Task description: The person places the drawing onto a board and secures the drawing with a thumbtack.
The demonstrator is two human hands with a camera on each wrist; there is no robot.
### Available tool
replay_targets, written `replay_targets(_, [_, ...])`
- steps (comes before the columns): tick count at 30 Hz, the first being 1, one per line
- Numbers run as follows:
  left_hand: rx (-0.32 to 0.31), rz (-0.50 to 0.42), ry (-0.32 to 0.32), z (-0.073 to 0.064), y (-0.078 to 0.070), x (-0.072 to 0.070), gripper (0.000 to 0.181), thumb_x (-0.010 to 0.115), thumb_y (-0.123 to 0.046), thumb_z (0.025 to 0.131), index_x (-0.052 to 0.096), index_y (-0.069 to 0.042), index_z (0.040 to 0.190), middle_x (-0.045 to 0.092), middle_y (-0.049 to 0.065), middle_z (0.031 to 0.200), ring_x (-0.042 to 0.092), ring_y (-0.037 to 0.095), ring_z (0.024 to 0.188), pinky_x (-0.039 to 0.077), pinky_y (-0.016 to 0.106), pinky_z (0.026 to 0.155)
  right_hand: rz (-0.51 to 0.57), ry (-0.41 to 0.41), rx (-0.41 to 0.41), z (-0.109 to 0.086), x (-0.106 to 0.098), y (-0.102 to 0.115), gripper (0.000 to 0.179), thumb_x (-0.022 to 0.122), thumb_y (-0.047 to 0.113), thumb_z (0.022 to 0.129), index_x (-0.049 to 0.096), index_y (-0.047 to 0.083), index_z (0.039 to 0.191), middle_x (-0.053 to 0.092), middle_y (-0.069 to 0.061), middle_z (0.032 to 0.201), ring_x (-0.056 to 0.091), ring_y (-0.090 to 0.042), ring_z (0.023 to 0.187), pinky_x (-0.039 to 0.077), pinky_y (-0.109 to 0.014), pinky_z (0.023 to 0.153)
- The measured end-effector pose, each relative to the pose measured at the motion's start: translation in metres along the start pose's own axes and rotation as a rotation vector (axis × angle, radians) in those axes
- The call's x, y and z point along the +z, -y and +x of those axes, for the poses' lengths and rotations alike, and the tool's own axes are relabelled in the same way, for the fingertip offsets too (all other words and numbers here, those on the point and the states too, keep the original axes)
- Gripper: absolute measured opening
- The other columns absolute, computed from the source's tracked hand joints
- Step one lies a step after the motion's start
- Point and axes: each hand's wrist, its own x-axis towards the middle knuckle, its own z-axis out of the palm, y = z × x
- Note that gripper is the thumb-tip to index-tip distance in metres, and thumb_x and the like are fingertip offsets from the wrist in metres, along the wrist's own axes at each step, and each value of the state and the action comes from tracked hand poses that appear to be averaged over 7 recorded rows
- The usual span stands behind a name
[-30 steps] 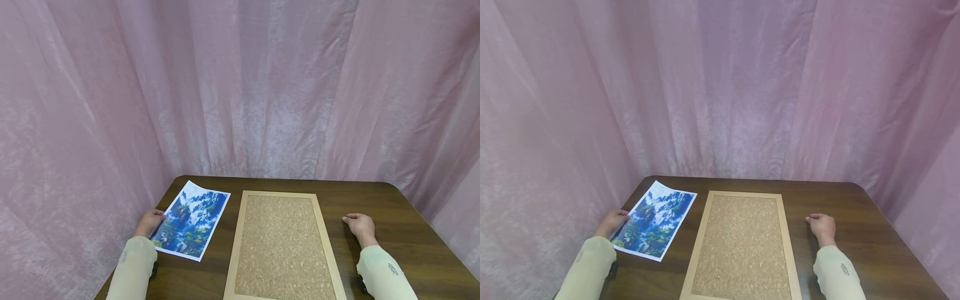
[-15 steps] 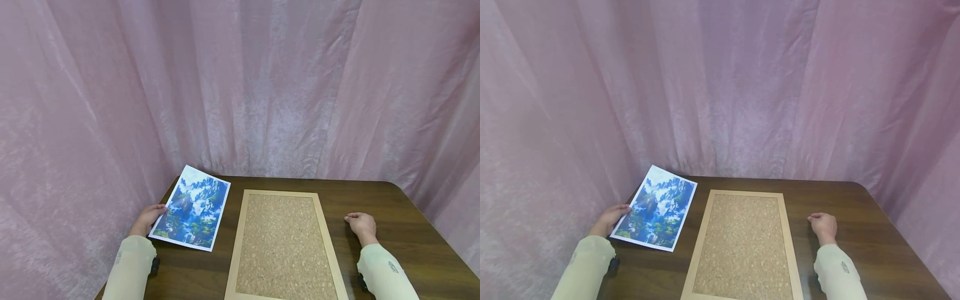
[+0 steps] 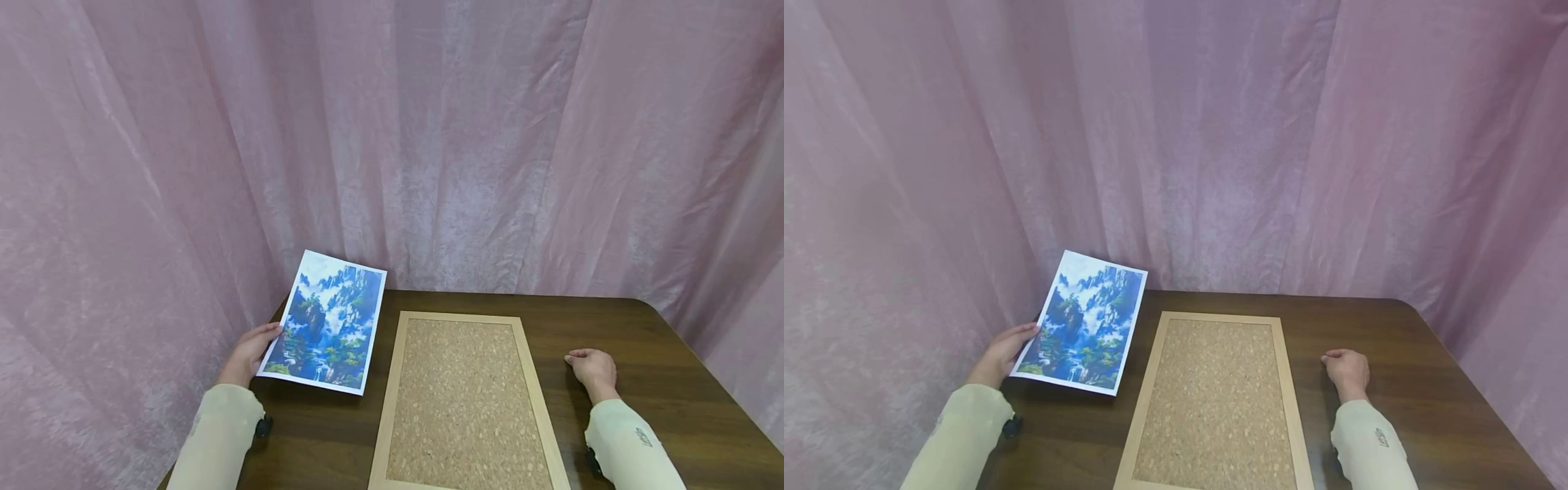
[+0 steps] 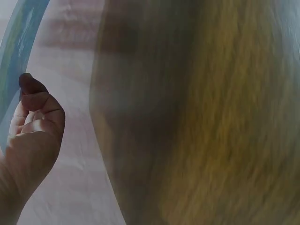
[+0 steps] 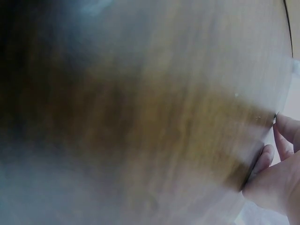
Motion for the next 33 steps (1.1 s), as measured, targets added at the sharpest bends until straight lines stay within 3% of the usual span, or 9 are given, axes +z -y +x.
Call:
replay_targets(8, [0.029, -0.104, 0.047, 0.008, -0.009, -0.006, 0.037, 0.058, -0.019, 0.102, 0.048, -0.001, 0.134, 0.067, -0.004, 0.086, 0.067, 0.011, 0.074, 0.057, 0.029, 0.066, 0.01, 0.009, -0.03, -0.004, 0.03, 0.024, 0.028, 0.061, 0.016, 0.096, 0.069, -0.009, 0.107, 0.061, -0.031, 0.116, 0.051, -0.051, 0.111, 0.036, -0.059, 0.097])
replay_targets(15, [0.063, -0.164, 0.101, 0.01, -0.013, -0.009, 0.019, 0.056, -0.016, 0.103, 0.056, -0.005, 0.119, 0.068, -0.003, 0.084, 0.067, 0.012, 0.073, 0.057, 0.029, 0.065, 0.0, 0.01, -0.062, -0.003, 0.059, 0.041, 0.032, 0.061, 0.021, 0.096, 0.069, -0.008, 0.107, 0.062, -0.031, 0.116, 0.053, -0.05, 0.108, 0.039, -0.057, 0.093])
replay_targets(18, [0.063, -0.194, 0.116, 0.012, -0.01, -0.009, 0.013, 0.056, -0.015, 0.103, 0.059, -0.007, 0.112, 0.069, -0.002, 0.084, 0.068, 0.013, 0.072, 0.057, 0.029, 0.064, 0.005, 0.01, -0.064, -0.004, 0.072, 0.049, 0.032, 0.061, 0.021, 0.096, 0.069, -0.008, 0.107, 0.062, -0.031, 0.116, 0.052, -0.05, 0.109, 0.038, -0.057, 0.094])
replay_targets(33, [0.056, -0.302, 0.117, 0.011, 0.01, -0.006, 0.012, 0.055, -0.009, 0.102, 0.057, -0.001, 0.112, 0.068, 0.003, 0.088, 0.067, 0.014, 0.078, 0.056, 0.03, 0.067, 0.041, 0.012, -0.062, -0.017, 0.134, 0.096, 0.03, 0.061, 0.018, 0.097, 0.067, -0.009, 0.107, 0.061, -0.032, 0.115, 0.05, -0.051, 0.111, 0.034, -0.059, 0.098])
